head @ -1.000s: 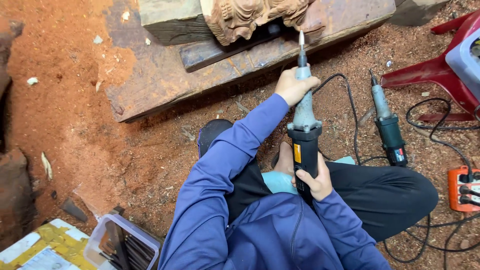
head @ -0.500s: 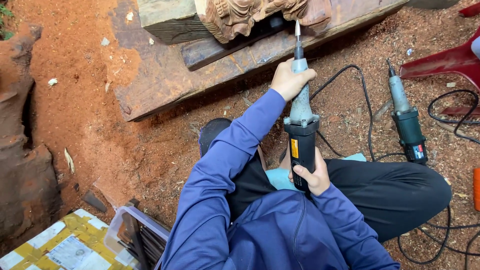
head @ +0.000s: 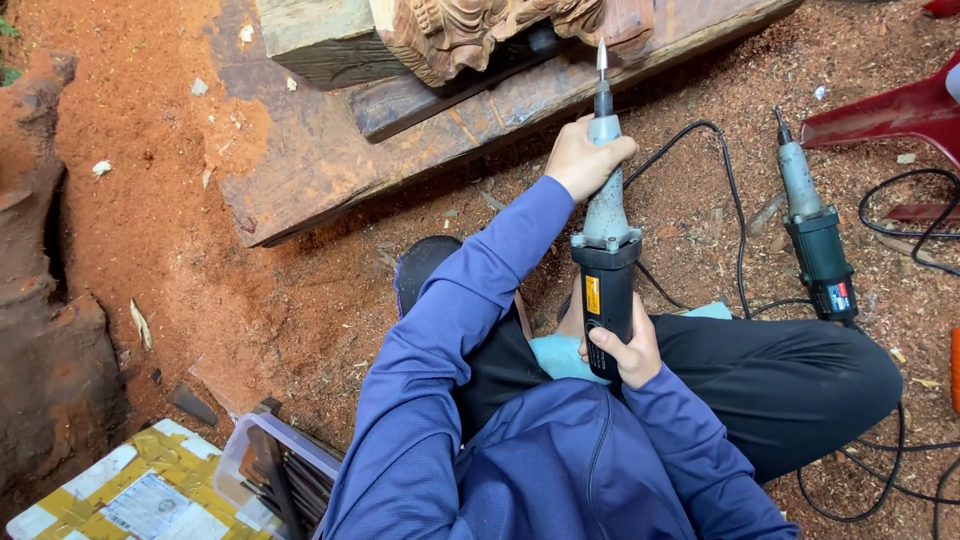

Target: Sanding and refining the details of a wooden sculpture using a handheld rotary tool.

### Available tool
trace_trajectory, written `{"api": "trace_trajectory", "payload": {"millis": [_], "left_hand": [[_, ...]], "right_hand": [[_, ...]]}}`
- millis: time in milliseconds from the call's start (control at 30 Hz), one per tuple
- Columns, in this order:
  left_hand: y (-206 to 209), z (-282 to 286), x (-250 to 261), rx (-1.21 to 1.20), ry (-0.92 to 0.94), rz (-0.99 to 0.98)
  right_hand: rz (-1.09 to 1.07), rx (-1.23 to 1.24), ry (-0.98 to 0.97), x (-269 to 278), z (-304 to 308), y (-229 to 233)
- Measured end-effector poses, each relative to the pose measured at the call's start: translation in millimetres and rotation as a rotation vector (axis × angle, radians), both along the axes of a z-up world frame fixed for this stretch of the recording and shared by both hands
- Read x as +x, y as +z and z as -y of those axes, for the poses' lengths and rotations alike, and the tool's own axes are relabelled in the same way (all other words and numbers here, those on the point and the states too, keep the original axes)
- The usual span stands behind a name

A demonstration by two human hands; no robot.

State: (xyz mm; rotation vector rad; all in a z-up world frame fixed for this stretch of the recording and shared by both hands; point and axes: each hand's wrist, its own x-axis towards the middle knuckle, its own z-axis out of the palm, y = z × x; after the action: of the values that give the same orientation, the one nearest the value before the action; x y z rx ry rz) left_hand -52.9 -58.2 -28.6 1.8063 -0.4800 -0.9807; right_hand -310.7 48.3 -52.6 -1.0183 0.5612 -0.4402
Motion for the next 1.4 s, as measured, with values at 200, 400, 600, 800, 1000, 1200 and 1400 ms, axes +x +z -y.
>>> {"api": "trace_trajectory", "payload": {"millis": [200,400,600,800,1000,1200,1400], "left_hand": [[1,8,-3,-0.026,-0.018,0.006],[16,11,-19,-0.059,-0.078,-0.076],[25,10,-31,-0.123,0.02,-0.207],[11,23,-37,-0.156,0.182,-0.285],[6,29,-32,-0.094,0.207,-0.302],[3,31,-36,-0.11,0.21,-0.315],[10,37,-41,-0.128,0.202,-0.331]], "right_hand": [[0.027,-0.067,0.004,3,5,-2],[-0.14,-0.306,-0.077,-19,14,-24],[-0.263,-0.336,0.067,-54,52,16],[-0.326,-0.387,0.162,-64,87,43],[-0.309,-0.342,0.175,-58,91,43],[-0.334,-0.312,0.17,-64,89,40],[-0.355,-0.274,0.15,-70,91,35]]}}
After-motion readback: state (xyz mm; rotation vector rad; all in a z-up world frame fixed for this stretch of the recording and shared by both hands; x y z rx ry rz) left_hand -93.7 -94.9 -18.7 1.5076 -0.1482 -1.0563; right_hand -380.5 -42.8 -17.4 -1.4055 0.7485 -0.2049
